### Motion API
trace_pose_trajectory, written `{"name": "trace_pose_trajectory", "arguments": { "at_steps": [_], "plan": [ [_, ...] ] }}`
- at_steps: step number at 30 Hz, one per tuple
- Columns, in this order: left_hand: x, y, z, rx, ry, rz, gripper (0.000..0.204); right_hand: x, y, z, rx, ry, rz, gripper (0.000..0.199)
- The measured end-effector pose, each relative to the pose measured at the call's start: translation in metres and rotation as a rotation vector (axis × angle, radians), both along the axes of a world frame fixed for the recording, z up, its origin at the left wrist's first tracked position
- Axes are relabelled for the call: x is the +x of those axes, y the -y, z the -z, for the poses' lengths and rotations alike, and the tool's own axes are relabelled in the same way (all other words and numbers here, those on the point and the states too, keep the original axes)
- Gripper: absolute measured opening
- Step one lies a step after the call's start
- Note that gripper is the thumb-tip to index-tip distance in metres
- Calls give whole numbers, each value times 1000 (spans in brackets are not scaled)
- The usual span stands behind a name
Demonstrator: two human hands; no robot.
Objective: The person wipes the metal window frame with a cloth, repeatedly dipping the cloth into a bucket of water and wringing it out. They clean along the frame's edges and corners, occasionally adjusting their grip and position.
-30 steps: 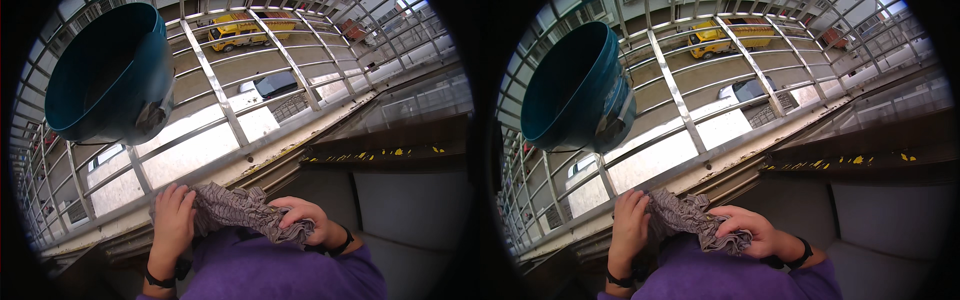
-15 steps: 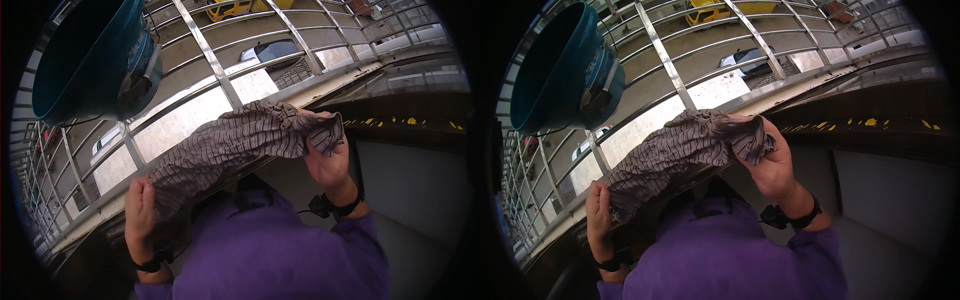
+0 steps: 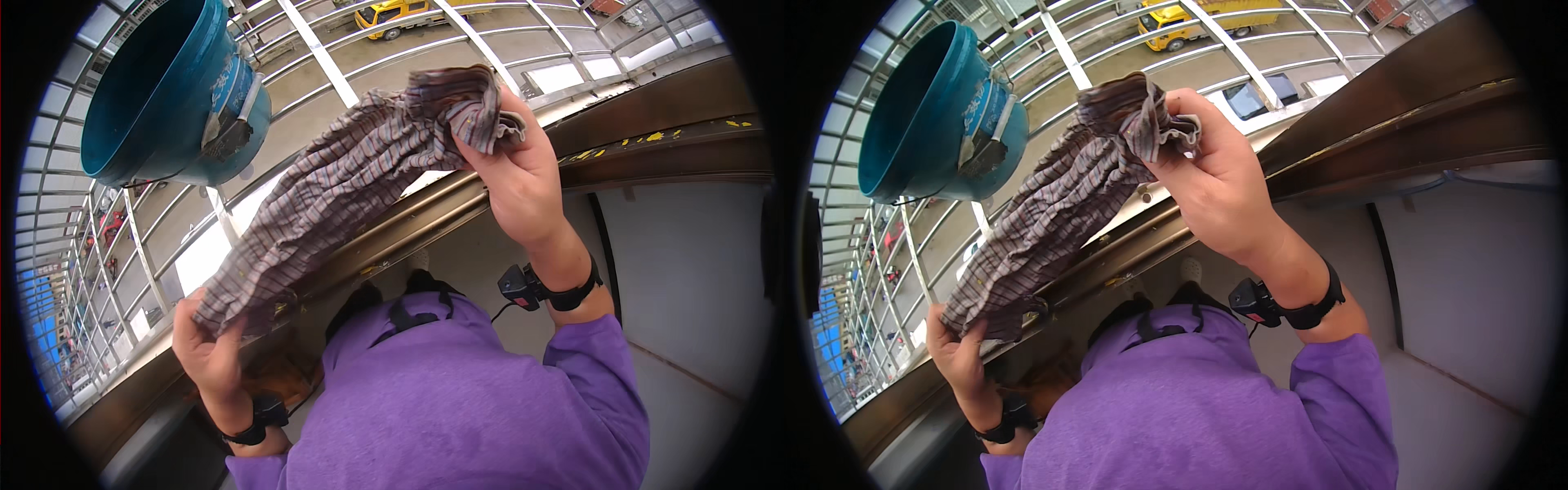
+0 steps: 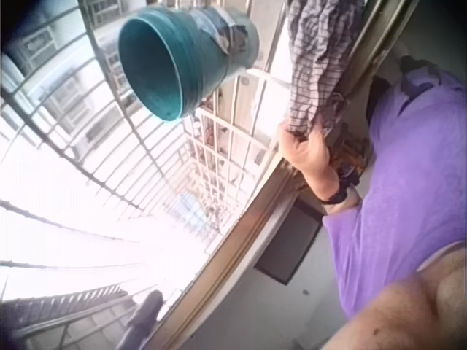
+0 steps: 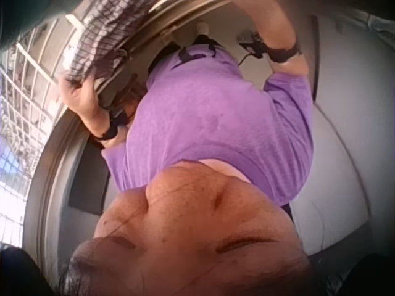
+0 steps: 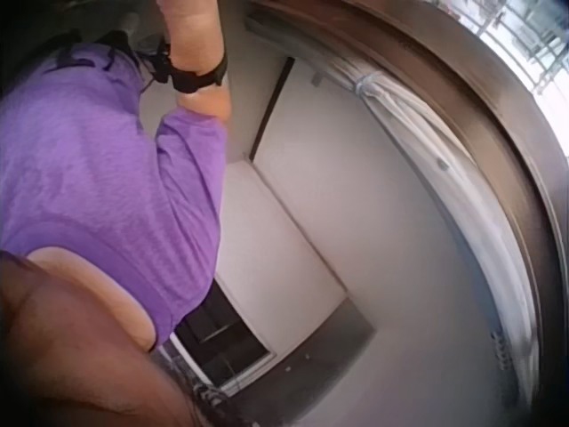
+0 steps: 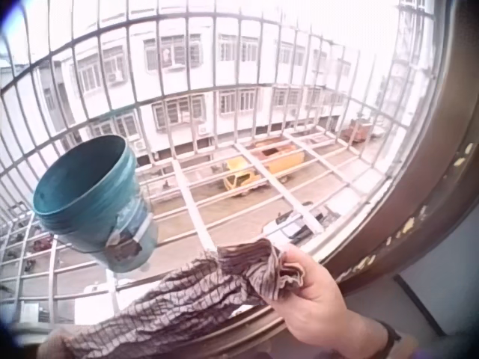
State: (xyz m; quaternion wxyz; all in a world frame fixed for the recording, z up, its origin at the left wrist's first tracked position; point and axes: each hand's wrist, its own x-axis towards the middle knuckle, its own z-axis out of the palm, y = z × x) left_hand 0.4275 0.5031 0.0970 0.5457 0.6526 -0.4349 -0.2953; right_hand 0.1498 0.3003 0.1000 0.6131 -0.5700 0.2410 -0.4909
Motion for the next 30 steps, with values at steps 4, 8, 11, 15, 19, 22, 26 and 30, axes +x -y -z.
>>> {"name": "trace_pose_trajectory", "arguments": {
  "at_steps": [4, 8, 11, 15, 19, 22, 26, 30],
  "plan": [
    [-61, 55, 23, -199, 539, 446, 26, -23, -14, 5, -121, -191, 146, 27],
    [-124, 88, 86, -162, 769, 738, 29, -33, -30, 36, -661, -951, 247, 21],
    [-138, 89, 104, -67, 891, 668, 35, -39, -33, 87, -767, -1257, 173, 8],
    [-112, 52, 116, -61, 856, 471, 35, -20, -51, 94, -935, -1298, 13, 10],
    [-55, 6, 93, 149, 831, 323, 20, 28, -87, 98, -910, -998, -172, 20],
    [-15, -28, 95, 301, 907, 139, 16, 69, -97, 109, -873, -701, -358, 7],
    [15, -40, 88, 414, 393, -180, 11, 76, -103, 107, -654, -467, -534, 12],
    [28, -35, 79, 213, 264, -286, 15, 37, -81, 88, -425, -332, -190, 36]
  ]
}}
